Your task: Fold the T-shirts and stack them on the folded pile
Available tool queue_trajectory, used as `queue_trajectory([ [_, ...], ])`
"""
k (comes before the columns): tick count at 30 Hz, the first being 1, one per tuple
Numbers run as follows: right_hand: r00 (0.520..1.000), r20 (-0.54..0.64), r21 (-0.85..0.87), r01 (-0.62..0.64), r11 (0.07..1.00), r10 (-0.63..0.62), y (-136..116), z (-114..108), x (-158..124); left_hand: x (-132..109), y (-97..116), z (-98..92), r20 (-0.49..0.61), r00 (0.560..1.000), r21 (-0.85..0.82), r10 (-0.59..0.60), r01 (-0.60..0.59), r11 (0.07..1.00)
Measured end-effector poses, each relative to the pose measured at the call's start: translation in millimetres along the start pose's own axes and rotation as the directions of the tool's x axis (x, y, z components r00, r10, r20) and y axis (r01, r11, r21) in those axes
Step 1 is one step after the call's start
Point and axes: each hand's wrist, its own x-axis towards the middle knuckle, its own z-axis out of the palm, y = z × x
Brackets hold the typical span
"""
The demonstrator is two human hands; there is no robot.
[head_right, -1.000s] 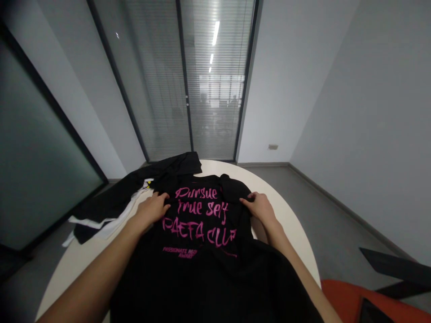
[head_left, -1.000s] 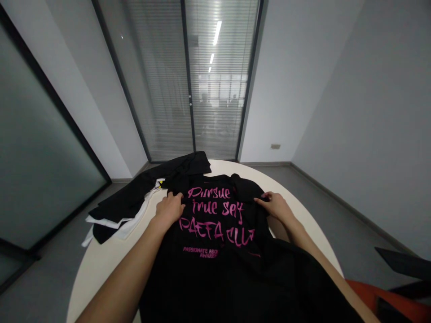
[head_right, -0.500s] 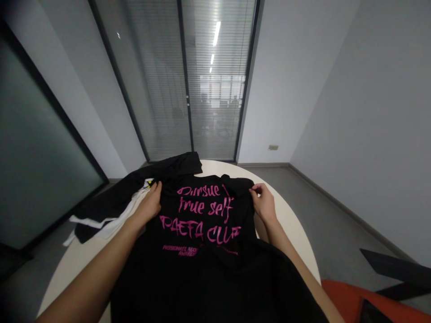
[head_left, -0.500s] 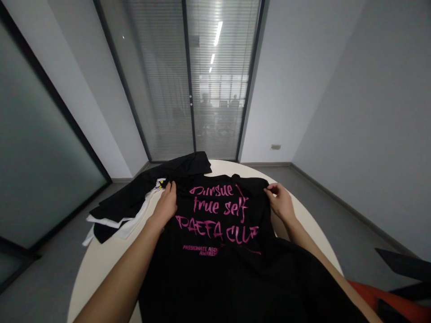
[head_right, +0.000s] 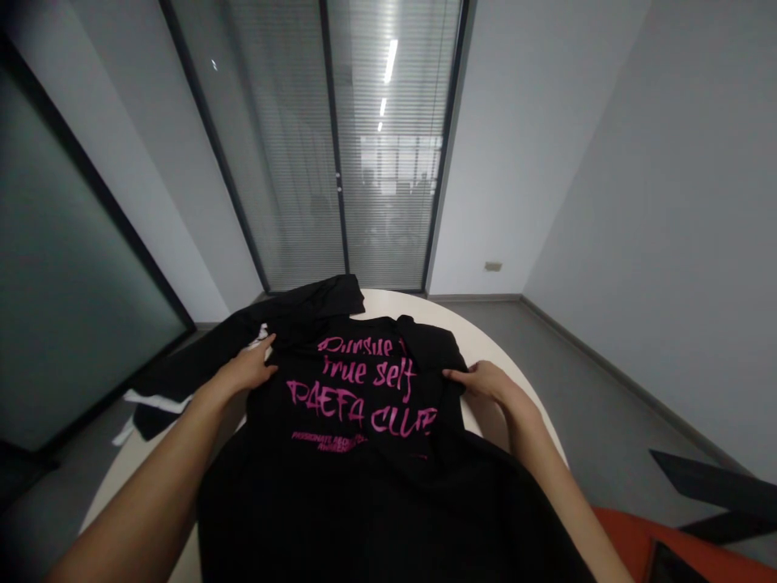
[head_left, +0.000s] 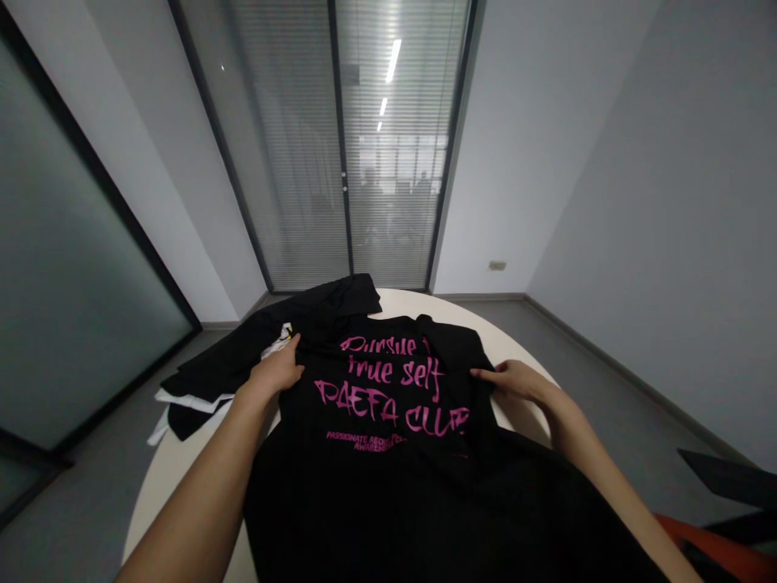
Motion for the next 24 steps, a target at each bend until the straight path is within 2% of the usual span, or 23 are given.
queue_trajectory([
  [2,0.992,0.12,0.088,0.031,0.996,-0.042,-0.1,-2.8,-2.8,1.0,-1.3,-2.9,-0.001,1.0,-0.014,0.01,-0.01,1.0],
  [3,0.991,0.124,0.166,0.034,0.986,-0.055,-0.8,-2.9,-3.6,0.7,-1.0,-4.8,-0.002,1.0,-0.018,0.001,-0.001,1.0],
  [5,0.998,0.038,0.352,0.032,0.935,-0.049,-3.3,-1.5,-3.9,-1.4,0.8,-10.1,-0.055,0.997,-0.034,-0.049,0.048,0.998],
  [6,0.999,-0.033,0.445,0.046,0.894,-0.035,-4.9,-0.6,-3.6,-2.8,1.9,-13.0,-0.119,0.989,-0.057,-0.082,0.076,0.996],
  [8,0.984,-0.179,0.596,0.124,0.793,-0.019,-8.1,1.0,-2.8,-4.9,3.0,-17.9,-0.281,0.948,-0.125,-0.149,0.117,0.985],
  [10,0.965,-0.261,0.674,0.206,0.71,-0.032,-10.9,2.0,-3.6,-4.3,1.8,-19.3,-0.372,0.906,-0.188,-0.2,0.137,0.973],
  [11,0.963,-0.264,0.68,0.223,0.698,-0.051,-11.9,2.3,-5.2,-2.7,0.3,-18.3,-0.363,0.909,-0.204,-0.205,0.138,0.969],
  [13,0.974,-0.206,0.648,0.21,0.732,-0.098,-13.1,2.3,-10.3,2.5,-3.1,-12.9,-0.288,0.94,-0.218,-0.183,0.122,0.968],
  [16,0.985,-0.037,0.59,0.158,0.791,-0.17,-12.2,0.7,-18.9,10.7,-5.8,-0.8,-0.19,0.978,-0.222,-0.083,0.039,0.974],
  [18,0.982,0.014,0.582,0.147,0.8,-0.191,-9.9,-1.7,-20.6,13.5,-5.5,6.5,-0.152,0.988,-0.222,-0.009,-0.026,0.975],
  [19,0.982,-0.017,0.584,0.16,0.796,-0.186,-8.3,-3.2,-19.5,14.0,-4.9,9.3,-0.141,0.99,-0.221,0.027,-0.058,0.973],
  [21,0.975,-0.174,0.595,0.216,0.774,-0.138,-4.4,-5.9,-13.6,13.7,-3.9,13.2,-0.164,0.984,-0.226,0.064,-0.101,0.969],
  [24,0.902,-0.429,0.602,0.331,0.726,-0.055,2.1,-7.0,-0.2,12.2,-2.5,15.6,-0.287,0.956,-0.246,0.069,-0.143,0.959],
])
